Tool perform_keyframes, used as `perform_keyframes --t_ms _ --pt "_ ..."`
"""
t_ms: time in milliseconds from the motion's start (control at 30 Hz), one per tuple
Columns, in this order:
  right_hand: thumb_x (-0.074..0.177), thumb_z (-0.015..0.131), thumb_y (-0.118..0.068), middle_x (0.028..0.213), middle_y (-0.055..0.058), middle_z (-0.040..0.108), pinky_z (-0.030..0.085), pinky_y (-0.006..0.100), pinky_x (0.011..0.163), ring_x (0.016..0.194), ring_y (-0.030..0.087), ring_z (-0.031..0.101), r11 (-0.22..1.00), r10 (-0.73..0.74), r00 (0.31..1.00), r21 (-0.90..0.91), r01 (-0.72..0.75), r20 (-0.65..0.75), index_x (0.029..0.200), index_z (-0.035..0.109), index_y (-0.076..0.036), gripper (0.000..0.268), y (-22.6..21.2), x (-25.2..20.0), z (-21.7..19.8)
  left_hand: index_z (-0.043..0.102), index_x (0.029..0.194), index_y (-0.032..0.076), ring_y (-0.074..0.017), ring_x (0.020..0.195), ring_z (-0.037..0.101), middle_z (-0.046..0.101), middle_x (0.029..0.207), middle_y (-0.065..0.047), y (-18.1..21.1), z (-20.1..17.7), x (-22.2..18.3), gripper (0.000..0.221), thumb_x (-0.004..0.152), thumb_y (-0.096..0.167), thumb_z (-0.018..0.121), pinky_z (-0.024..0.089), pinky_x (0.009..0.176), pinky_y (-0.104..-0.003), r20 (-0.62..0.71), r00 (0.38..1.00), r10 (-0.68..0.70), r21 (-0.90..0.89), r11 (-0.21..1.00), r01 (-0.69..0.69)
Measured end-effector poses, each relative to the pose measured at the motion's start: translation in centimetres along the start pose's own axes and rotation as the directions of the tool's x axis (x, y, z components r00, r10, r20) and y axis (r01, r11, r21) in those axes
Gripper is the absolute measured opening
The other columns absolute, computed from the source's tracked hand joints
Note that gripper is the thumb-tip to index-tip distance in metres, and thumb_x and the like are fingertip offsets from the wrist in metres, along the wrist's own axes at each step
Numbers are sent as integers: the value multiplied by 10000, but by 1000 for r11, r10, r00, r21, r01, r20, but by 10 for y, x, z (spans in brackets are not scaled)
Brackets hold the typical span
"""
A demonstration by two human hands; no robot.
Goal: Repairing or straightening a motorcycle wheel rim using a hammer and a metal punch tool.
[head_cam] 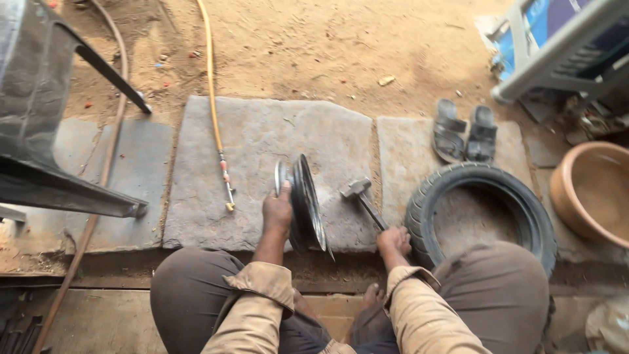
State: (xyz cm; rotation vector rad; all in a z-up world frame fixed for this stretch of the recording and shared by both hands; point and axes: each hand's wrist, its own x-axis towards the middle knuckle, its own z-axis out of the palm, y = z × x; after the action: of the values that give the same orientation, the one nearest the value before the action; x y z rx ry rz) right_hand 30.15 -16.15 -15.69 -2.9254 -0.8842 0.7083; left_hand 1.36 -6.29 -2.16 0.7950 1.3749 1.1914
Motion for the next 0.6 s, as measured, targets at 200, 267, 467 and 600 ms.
perform_keyframes --t_ms 200,267,467,600 --pt "912 676 -219 1384 106 602 504 462 1029 1301 305 585 986 -105 994 -125 108 33 1246 700 -139 344 -5 6 -4 721 1024 -39 -159 721 500 602 803 -60 -17 1 9 435 1016 389 646 464 658 -339 -5 999 -52 97 994 52" --pt "923 669 -207 1341 134 652 519 453 1030 1263 330 625 974 -170 984 -144 176 55 1238 728 -122 331 -30 -32 -37 722 1035 -25 -137 735 531 637 821 -40 -17 6 15 414 999 381 647 481 677 -325 -8 998 -55 70 996 55" --pt "853 726 -194 1258 79 723 537 378 1004 1150 250 691 734 -646 659 77 675 384 1279 693 -167 428 -62 -75 -50 711 1053 -24 -117 729 600 691 854 -38 1 10 18 376 983 342 657 509 664 -302 66 996 -66 -60 996 70" --pt "841 791 -284 1278 96 690 531 377 1007 1147 260 679 566 -723 450 77 821 525 1314 643 -135 517 -59 -106 -50 671 1056 -30 -156 685 627 690 865 -79 1 9 18 306 981 266 661 517 615 -317 236 966 -110 -359 913 192"
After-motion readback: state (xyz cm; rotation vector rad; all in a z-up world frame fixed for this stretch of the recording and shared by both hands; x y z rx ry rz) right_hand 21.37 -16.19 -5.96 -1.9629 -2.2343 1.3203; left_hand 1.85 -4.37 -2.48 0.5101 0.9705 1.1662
